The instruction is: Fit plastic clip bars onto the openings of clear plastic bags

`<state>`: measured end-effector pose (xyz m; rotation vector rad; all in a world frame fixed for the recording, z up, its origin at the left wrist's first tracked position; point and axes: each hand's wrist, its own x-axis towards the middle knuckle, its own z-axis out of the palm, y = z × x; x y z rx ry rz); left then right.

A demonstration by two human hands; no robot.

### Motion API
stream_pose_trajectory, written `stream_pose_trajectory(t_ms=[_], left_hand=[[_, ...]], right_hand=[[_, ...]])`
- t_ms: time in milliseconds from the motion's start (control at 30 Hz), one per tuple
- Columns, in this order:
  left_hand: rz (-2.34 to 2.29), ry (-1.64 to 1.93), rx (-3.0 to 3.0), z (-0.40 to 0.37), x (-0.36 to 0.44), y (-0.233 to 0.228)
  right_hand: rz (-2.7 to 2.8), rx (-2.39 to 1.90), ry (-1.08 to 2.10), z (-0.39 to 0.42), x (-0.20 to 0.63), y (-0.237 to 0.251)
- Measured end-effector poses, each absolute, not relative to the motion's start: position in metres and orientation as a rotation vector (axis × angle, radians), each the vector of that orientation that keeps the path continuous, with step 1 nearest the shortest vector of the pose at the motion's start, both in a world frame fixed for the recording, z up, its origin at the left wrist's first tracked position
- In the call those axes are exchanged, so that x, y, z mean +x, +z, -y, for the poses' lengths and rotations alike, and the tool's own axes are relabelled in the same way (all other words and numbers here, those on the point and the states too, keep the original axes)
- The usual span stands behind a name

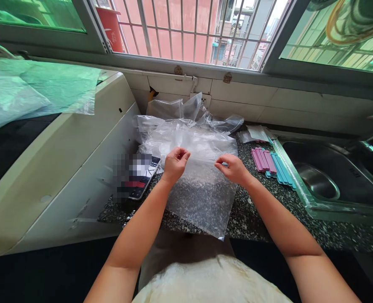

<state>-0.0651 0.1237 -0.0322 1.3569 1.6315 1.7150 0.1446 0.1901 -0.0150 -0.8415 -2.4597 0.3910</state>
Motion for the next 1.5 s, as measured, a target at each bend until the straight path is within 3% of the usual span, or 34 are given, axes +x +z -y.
stream_pose_trajectory(t_ms=[267,800,1133,1500], left_hand=[[-1.658,1.766,1.243,-0.125,-0.068,-0.031],[-1.705,1.707,1.287,-0.123,-0.066,-0.028],[-1.783,1.631,1.690,-0.125,-0.069,-0.038],[-1.824,1.588,1.747,-0.125,-0.071,-0.039]], right_hand=[[2.507,-0.824,0.576,-0.203,0.160,-0.005],[2.558,-0.841,0.442,-0.206,0.162,-0.008],[2.579,-0.896,0.299,-0.212,0.165,-0.011],[2.560,-0.824,0.531,-0.213,0.173,-0.004]])
